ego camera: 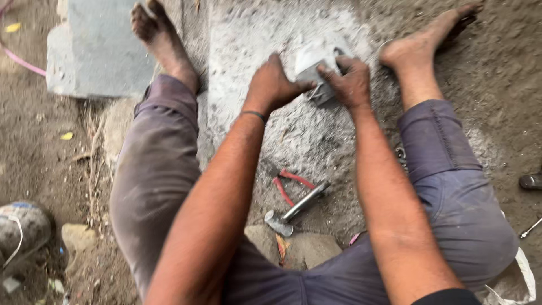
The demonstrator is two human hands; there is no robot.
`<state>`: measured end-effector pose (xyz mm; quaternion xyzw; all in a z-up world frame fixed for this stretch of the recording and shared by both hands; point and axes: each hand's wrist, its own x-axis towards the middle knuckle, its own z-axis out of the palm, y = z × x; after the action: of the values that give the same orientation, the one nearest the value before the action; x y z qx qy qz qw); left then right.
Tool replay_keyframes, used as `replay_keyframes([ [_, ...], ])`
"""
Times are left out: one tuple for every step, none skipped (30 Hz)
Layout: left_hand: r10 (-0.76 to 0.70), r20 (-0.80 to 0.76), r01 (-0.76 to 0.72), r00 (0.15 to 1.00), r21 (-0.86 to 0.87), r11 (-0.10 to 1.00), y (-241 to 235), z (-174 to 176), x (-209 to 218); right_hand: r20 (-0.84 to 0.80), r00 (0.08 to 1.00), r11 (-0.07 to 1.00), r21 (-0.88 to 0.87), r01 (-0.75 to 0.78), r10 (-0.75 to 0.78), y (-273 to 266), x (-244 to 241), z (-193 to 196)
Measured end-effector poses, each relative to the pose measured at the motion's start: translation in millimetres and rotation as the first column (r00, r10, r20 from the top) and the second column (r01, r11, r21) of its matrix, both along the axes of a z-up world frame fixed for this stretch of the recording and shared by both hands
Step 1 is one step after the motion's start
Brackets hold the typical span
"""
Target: The person sits on the ground and uses a hammer and chisel to shape a metal object placed on a concrete block. They repeatedly strike the chisel to refine the metal piece, occasionally using pliers to adjust its position.
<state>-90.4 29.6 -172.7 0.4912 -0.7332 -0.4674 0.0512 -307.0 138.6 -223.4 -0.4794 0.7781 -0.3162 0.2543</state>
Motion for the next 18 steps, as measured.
replay_keyframes([
  [0.060, 0.005, -0.060, 0.998, 0.091, 0.994, 5.8, -9.5, -5.4, -0.033, 0.999, 1.000, 0.019, 0.011, -0.010, 0.0, 5.3, 0.5],
  [0.118, 0.016, -0.119, 0.993, 0.181, 0.976, 13.7, -18.6, -8.3, -0.066, 0.998, 0.999, 0.038, 0.023, -0.020, -1.0, 11.4, 1.6],
  [0.174, 0.034, -0.176, 0.984, 0.278, 0.944, 24.8, -27.2, -13.4, -0.095, 0.995, 0.999, 0.033, 0.031, -0.028, 0.4, 15.8, 3.9],
  [0.265, -0.111, -0.198, 0.958, 0.411, 0.890, 35.8, -35.2, -19.2, -0.123, 0.992, 0.999, 0.028, 0.038, -0.035, 0.6, 20.5, 5.9],
  [0.370, -0.234, -0.196, 0.899, 0.540, 0.818, 46.5, -42.2, -23.4, -0.150, 0.988, 0.999, 0.023, 0.042, -0.038, -0.6, 23.3, 8.2],
  [0.482, -0.331, -0.167, 0.811, 0.660, 0.733, 53.7, -48.7, -27.8, -0.168, 0.985, 0.999, 0.034, 0.040, -0.034, -2.2, 23.7, 10.6],
  [0.519, -0.325, -0.172, 0.790, 0.696, 0.697, 59.5, -54.7, -29.0, -0.178, 0.984, 0.998, 0.050, 0.033, -0.024, -2.4, 26.0, 11.4],
  [0.556, -0.317, -0.177, 0.768, 0.730, 0.660, 64.0, -59.7, -29.5, -0.189, 0.982, 0.997, 0.065, 0.027, -0.014, -2.1, 26.6, 12.0],
  [0.599, -0.300, -0.190, 0.743, 0.763, 0.618, 69.3, -63.5, -25.9, -0.154, 0.988, 0.996, 0.083, 0.034, -0.021, -0.1, 28.8, 11.3],
  [0.578, -0.272, -0.178, 0.769, 0.778, 0.602, 72.8, -65.7, -21.6, -0.120, 0.992, 0.994, 0.101, 0.042, -0.029, 2.6, 29.5, 10.8],
  [0.553, -0.257, -0.161, 0.793, 0.786, 0.596, 69.0, -66.3, -20.6, -0.091, 0.995, 0.993, 0.105, 0.049, -0.039, 0.1, 26.9, 10.9],
  [0.527, -0.242, -0.145, 0.815, 0.795, 0.589, 65.1, -65.4, -19.3, -0.086, 0.996, 0.995, 0.094, 0.028, -0.019, -1.1, 24.8, 11.2],
  [0.514, -0.236, -0.150, 0.825, 0.785, 0.601, 61.5, -63.9, -20.2, -0.087, 0.996, 0.996, 0.084, 0.013, -0.005, -1.8, 20.1, 11.7],
  [0.502, -0.229, -0.155, 0.834, 0.775, 0.612, 58.5, -62.2, -20.7, -0.087, 0.996, 0.997, 0.074, -0.002, 0.009, -2.2, 16.8, 11.6],
  [0.489, -0.227, -0.157, 0.842, 0.765, 0.625, 56.9, -60.6, -21.6, -0.082, 0.997, 0.997, 0.071, 0.012, -0.006, -1.4, 14.2, 11.6],
  [0.483, -0.245, -0.131, 0.841, 0.774, 0.619, 55.8, -59.4, -21.4, -0.077, 0.997, 0.997, 0.068, 0.027, -0.022, -0.8, 12.8, 11.3],
  [0.481, -0.260, -0.108, 0.838, 0.783, 0.612, 54.8, -59.2, -19.9, -0.070, 0.997, 0.997, 0.066, 0.038, -0.033, -1.4, 12.9, 10.3],
  [0.478, -0.275, -0.085, 0.834, 0.792, 0.605, 53.7, -59.9, -19.1, -0.088, 0.996, 0.998, 0.056, 0.030, -0.025, -2.5, 12.6, 9.5],
])
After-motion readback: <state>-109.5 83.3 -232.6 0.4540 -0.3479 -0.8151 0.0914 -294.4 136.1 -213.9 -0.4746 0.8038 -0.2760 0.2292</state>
